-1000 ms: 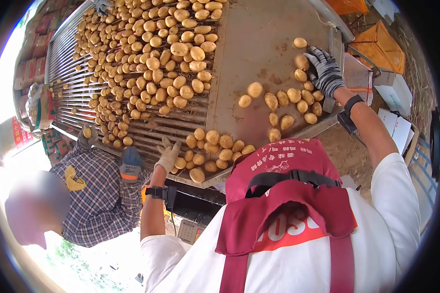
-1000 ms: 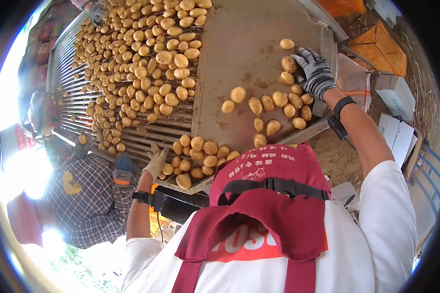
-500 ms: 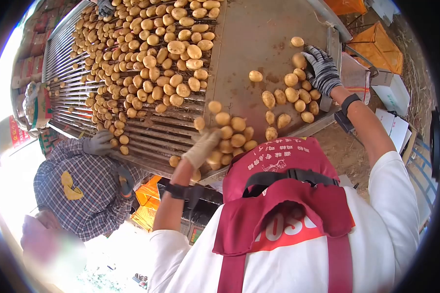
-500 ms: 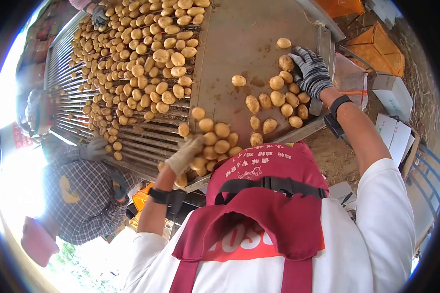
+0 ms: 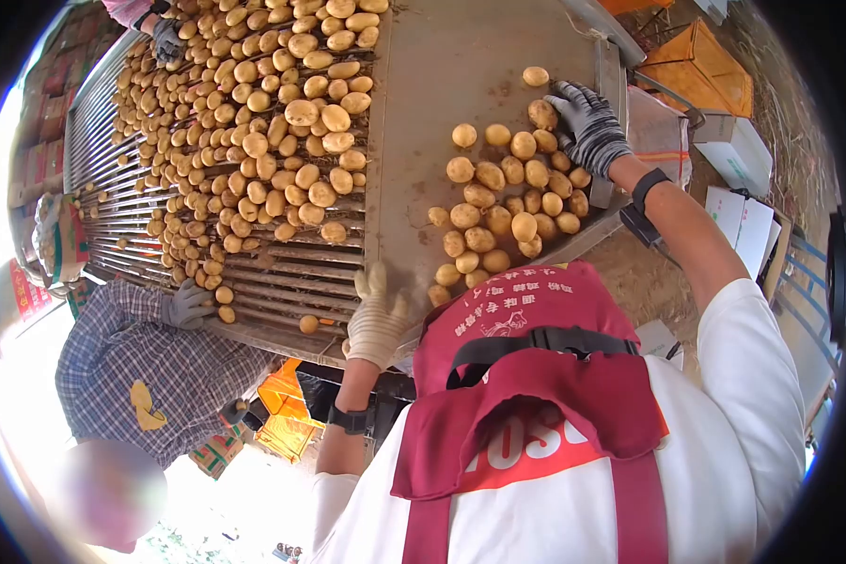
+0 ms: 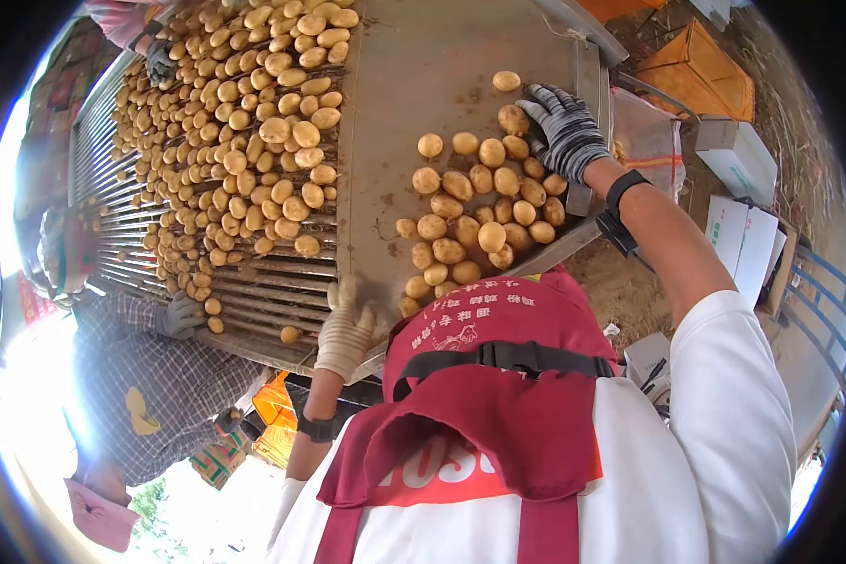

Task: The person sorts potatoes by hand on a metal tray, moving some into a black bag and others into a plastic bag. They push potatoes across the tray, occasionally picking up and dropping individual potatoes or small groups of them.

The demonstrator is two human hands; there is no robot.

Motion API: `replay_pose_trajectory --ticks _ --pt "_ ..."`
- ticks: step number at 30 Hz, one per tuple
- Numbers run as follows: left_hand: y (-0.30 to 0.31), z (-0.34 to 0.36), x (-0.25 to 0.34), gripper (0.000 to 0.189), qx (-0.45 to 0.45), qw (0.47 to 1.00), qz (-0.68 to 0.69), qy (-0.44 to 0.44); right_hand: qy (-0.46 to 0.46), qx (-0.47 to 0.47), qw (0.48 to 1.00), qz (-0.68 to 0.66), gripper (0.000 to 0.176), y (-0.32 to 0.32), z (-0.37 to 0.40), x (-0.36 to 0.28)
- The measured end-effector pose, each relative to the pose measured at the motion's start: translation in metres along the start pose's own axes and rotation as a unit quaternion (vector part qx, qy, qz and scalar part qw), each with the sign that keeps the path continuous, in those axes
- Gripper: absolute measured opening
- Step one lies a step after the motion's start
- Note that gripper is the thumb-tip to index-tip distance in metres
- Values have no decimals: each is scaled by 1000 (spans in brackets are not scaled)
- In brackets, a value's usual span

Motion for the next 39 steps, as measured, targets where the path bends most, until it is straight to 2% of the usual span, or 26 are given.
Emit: replay_pose_trajectory --ticks 1,2,3,4,5,6,7,9,10,11,13,16,18,19,21,22,23,24,25,27,29,30,32,33,36,39 --pt "-7 6 -2 67 10 990 -128 51 0 0 1000 -3 68 0 1 0" --pt "-46 -13 -52 66 115 986 -102 -63 0 -1 1000 -3 68 -2 3 0" --pt "-51 -11 -36 66 115 986 -101 -63 -2 -3 1000 -2 68 -3 5 0" --pt "-61 -12 -14 65 -42 994 100 23 -3 -4 1000 -1 69 -3 5 -1" --pt "-76 -11 3 65 -196 930 294 101 -5 0 1000 2 69 -1 2 0" --pt "-89 -22 -3 65 -194 931 294 96 -6 -4 1000 8 68 0 1 -1" --pt "-90 -36 8 60 -103 984 107 -96 -5 0 1000 11 68 1 1 -1" --pt "-83 -38 25 56 1 957 -88 -278 -4 -7 1000 5 68 -1 1 0" --pt "-51 -24 60 50 -66 968 132 -205 -5 -18 1000 11 69 -2 0 1" --pt "-31 -19 75 43 -133 923 342 -119 -9 -16 1000 13 69 -1 -1 2" --pt "16 -30 70 42 67 949 245 -187 -9 -20 1000 -9 68 0 -1 1" --pt "41 -49 54 48 179 876 421 -153 -17 -33 999 -10 68 0 0 0" --pt "36 -71 48 52 214 940 231 -129 -15 -28 999 -8 69 -4 0 3" --pt "26 -76 69 54 271 920 62 -275 -13 -27 1000 -6 69 -2 -1 4" --pt "-26 -80 97 60 258 881 -124 -377 -13 -26 1000 -7 69 1 0 -1" --pt "-48 -76 117 63 198 906 -133 -350 -14 -25 1000 -5 70 2 0 -2" --pt "-59 -71 144 68 73 937 -150 -306 -11 -24 1000 -5 70 1 -1 -2" --pt "-71 -71 154 66 79 912 -159 -369 -12 -23 1000 -7 70 1 -1 -2" --pt "-73 -74 151 66 81 912 -158 -369 -13 -21 1000 -8 70 1 0 -1" --pt "-77 -77 147 64 11 918 -47 -394 -15 -18 1000 -9 71 1 -1 -2" --pt "-30 -70 144 61 -4 929 -92 -359 -16 -17 1000 -6 70 0 0 -1" --pt "-4 -81 125 56 91 922 50 -372 -20 -19 1000 -7 70 1 1 0" --pt "67 -84 97 53 340 856 -1 -390 -6 -14 1000 -15 70 2 0 -1" --pt "100 -93 81 57 432 842 -21 -324 -6 -14 1000 -17 70 1 0 -2" --pt "178 -117 1 59 520 821 73 -226 -11 -28 999 -11 70 2 -1 -1" --pt "213 -124 -31 67 578 809 -13 -103 -11 -27 1000 -12 70 3 -1 -1"
Point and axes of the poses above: each hand's wrist, its own z-axis away from the middle knuckle, its own y-axis out of the back of the hand, x = y × z, the point moved 5 cm from there along -z, towards the middle knuckle, and after that the axes turned 3 degrees about y, right-handed, at the moved point
